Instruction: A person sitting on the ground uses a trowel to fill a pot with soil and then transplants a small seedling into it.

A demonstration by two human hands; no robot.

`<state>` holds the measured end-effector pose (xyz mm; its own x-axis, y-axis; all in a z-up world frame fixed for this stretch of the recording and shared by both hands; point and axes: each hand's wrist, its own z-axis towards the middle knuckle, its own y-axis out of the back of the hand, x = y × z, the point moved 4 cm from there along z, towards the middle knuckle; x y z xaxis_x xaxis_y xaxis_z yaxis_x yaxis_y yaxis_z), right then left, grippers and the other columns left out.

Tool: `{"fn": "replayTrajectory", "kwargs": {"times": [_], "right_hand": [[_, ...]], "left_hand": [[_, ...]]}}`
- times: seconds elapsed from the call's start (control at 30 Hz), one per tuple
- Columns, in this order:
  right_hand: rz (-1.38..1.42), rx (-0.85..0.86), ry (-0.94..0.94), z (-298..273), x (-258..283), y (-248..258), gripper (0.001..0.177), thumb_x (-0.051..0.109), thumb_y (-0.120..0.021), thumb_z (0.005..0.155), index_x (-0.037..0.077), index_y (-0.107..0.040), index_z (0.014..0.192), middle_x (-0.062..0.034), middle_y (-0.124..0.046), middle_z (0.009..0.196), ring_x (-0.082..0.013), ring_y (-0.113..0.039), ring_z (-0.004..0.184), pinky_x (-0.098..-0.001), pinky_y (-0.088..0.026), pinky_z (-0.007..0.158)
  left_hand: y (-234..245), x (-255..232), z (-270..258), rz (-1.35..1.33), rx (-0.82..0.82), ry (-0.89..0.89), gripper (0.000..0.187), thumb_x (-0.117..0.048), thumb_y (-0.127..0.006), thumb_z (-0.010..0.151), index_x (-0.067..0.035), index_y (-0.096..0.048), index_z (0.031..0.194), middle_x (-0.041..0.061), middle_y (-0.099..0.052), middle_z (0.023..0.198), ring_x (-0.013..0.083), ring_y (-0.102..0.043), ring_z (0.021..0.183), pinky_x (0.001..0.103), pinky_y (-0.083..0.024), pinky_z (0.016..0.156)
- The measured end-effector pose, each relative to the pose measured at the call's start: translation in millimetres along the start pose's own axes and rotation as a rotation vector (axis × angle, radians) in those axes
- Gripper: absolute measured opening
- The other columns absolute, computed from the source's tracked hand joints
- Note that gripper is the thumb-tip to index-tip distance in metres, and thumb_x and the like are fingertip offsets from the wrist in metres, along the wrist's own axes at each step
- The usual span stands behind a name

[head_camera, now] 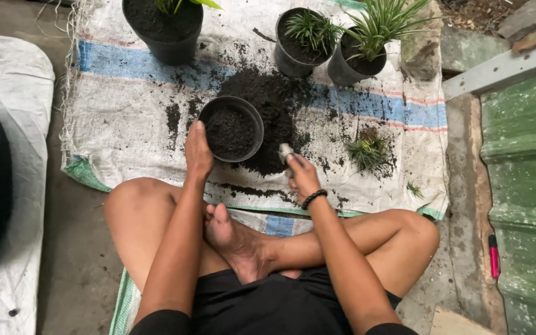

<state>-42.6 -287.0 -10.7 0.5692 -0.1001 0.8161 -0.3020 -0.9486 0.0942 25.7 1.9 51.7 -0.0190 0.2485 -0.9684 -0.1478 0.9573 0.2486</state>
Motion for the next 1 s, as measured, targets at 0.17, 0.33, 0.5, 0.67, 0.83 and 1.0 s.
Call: {"fn": "replayTrajectory", "kwargs": {"times": [0.17,0.33,0.5,0.67,0.83,1.0], "right_hand": [[-0.044,0.063,-0.03,-14,41,43,0.048,0.036,-0.063,0.102,0.008,-0.055,0.14,-0.0023,-0.053,0.066,-0.0036,-0.039,0.036,-0.0163,-0.028,0.03],[-0.13,0.073,0.003,-6,77,93,0.043,0.035,-0.067,0.099,0.011,-0.061,0.135,-0.0034,-0.048,0.064,-0.0038,-0.035,0.035,-0.016,-0.024,0.031],[-0.291,0.117,0.023,-16,134,123,0.047,0.031,-0.068,0.099,0.007,-0.059,0.138,-0.0046,-0.055,0.061,-0.0047,-0.037,0.035,-0.0184,-0.027,0.031],[-0.439,0.185,0.039,-50,206,106,0.045,0.029,-0.063,0.101,0.005,-0.059,0.138,-0.0035,-0.058,0.065,-0.004,-0.04,0.038,-0.0176,-0.031,0.032],[-0.534,0.29,0.106,-75,255,55,0.046,0.024,-0.066,0.095,0.002,-0.061,0.135,-0.004,-0.051,0.058,-0.0027,-0.032,0.034,-0.0157,-0.028,0.033],[-0.939,0.429,0.099,-87,273,-24,0.038,0.019,-0.061,0.1,0.0,-0.065,0.133,-0.0115,-0.066,0.075,-0.0101,-0.047,0.049,-0.0224,-0.038,0.045]], "left_hand": [[-5,25,6,0.006,-0.006,-0.004,0.065,-0.038,-0.024,0.116,0.015,-0.05,0.143,0.039,-0.049,0.145,0.0494,-0.043,0.141,0.053,-0.025,0.124],[-5,30,8,0.001,-0.034,-0.02,0.064,-0.038,-0.024,0.116,0.013,-0.052,0.142,0.039,-0.05,0.144,0.0498,-0.044,0.139,0.054,-0.026,0.123],[-5,31,9,0.031,-0.016,-0.022,0.065,-0.038,-0.022,0.116,0.014,-0.053,0.141,0.039,-0.05,0.144,0.0491,-0.044,0.139,0.053,-0.026,0.124],[-9,44,11,0.058,-0.027,-0.023,0.065,-0.038,-0.022,0.116,0.015,-0.054,0.139,0.039,-0.052,0.143,0.0488,-0.046,0.139,0.053,-0.027,0.123],[-7,35,11,-0.006,-0.021,-0.04,0.064,-0.039,-0.024,0.116,0.014,-0.055,0.138,0.039,-0.053,0.14,0.0505,-0.047,0.136,0.054,-0.03,0.121],[-9,28,11,-0.024,0.008,-0.032,0.068,-0.043,-0.02,0.115,0.01,-0.054,0.14,0.035,-0.053,0.143,0.0463,-0.047,0.139,0.051,-0.03,0.122]]}}
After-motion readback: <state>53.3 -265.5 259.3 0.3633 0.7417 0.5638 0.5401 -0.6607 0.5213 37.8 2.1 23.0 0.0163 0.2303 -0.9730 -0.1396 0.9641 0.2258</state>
